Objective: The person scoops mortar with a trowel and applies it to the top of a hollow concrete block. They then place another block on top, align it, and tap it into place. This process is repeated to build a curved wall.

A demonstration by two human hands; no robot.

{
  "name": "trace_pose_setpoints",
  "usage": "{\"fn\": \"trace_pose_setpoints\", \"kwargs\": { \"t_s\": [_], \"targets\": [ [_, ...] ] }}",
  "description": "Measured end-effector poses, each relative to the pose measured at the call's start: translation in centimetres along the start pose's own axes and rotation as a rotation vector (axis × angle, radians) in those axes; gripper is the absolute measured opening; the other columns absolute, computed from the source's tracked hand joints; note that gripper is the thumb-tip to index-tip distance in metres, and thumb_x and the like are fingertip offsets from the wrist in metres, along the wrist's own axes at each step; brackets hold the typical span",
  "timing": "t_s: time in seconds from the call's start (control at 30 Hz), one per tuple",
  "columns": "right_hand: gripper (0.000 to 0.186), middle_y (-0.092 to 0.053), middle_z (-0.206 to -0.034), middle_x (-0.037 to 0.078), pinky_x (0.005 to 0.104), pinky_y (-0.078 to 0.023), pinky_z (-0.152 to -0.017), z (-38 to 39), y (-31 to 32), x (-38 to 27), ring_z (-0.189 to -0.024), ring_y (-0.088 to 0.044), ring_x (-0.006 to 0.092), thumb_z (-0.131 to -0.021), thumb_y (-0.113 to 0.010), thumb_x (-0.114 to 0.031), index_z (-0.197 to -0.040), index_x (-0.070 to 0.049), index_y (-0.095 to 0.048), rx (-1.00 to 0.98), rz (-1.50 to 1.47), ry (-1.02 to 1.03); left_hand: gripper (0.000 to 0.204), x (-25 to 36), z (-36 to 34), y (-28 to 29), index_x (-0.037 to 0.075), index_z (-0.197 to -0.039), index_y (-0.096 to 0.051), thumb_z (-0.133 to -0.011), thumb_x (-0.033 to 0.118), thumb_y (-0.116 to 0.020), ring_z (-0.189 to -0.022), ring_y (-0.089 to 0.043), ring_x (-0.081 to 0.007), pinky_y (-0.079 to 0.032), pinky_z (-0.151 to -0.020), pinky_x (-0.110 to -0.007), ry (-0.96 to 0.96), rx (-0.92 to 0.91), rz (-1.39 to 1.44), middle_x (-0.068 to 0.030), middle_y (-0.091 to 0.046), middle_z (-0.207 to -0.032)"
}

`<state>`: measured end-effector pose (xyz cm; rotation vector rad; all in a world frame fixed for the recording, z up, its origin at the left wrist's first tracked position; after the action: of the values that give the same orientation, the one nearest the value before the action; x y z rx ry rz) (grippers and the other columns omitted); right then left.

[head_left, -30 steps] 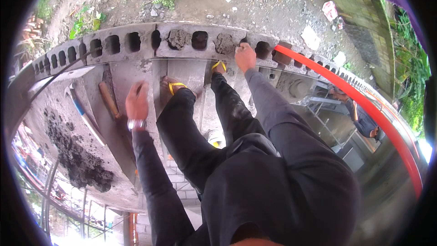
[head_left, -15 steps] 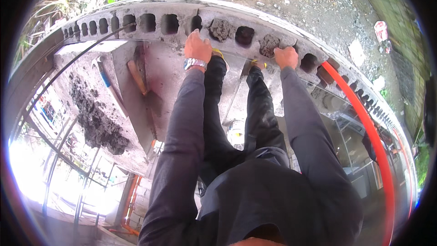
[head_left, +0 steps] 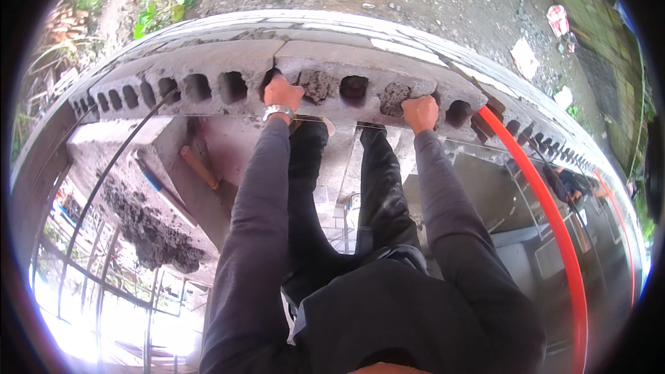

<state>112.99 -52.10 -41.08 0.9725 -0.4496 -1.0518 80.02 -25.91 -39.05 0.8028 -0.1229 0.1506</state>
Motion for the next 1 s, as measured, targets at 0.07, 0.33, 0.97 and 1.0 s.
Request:
{"fn": "trace_pose_setpoints", "kwargs": {
  "t_s": [0.07, 0.33, 0.97, 1.0],
  "targets": [
    [0.034, -0.071, -0.087, 0.031, 0.0486, -0.058, -0.083, 0.9, 1.3, -1.8, -0.088, -0.072, 0.0459, -0.071, -0.071, -0.026, -0.078, 0.007, -0.071, -0.028, -0.043, -0.059, 0.039, -1.3, -0.6, 0.1, -0.005, -0.100, -0.069, -0.074, 0.024, -0.071, -0.102, -0.069, -0.0456, -0.055, -0.093, -0.051, 0.013, -0.030, -0.072, -0.0292, -0.072, -0.102],
    [0.036, -0.071, -0.085, 0.031, 0.0498, -0.058, -0.082, 1.6, 3.2, -2.5, -0.085, -0.072, 0.0473, -0.070, -0.074, -0.027, -0.080, 0.008, -0.073, -0.073, -0.073, -0.120, 0.042, -0.6, -0.8, 0.4, -0.006, -0.091, -0.071, -0.072, 0.031, -0.079, -0.099, -0.070, -0.0451, -0.056, -0.090, -0.050, -0.056, -0.093, -0.136, -0.0292, -0.072, -0.099],
    [0.045, -0.072, -0.090, 0.031, 0.0517, -0.056, -0.084, 3.1, 4.9, -3.0, -0.089, -0.071, 0.0478, -0.073, -0.076, -0.034, -0.097, 0.004, -0.073, -0.108, -0.079, -0.151, 0.047, 0.0, 1.8, 2.8, -0.006, -0.097, -0.067, -0.074, 0.033, -0.082, -0.096, -0.069, -0.0470, -0.055, -0.088, -0.053, -0.086, 0.012, -0.118, -0.0288, -0.072, -0.094],
    [0.046, -0.072, -0.090, 0.031, 0.0518, -0.056, -0.084, 3.6, 5.1, -3.3, -0.089, -0.071, 0.0477, -0.073, -0.076, -0.035, -0.098, 0.004, -0.073, -0.136, -0.078, -0.183, 0.047, -0.2, 2.0, 3.3, -0.006, -0.097, -0.067, -0.074, 0.033, -0.082, -0.096, -0.069, -0.0468, -0.055, -0.088, -0.053, -0.082, 0.014, -0.121, -0.0285, -0.072, -0.093]
  ]
}}
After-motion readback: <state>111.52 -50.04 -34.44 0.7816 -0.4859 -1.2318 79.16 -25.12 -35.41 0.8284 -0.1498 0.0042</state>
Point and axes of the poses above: each hand's wrist, its own z-axis away from the middle knuckle, its own y-axis out of the back of the hand, x = y × z, the point moved 8 cm from there along -z, towards the middle knuckle
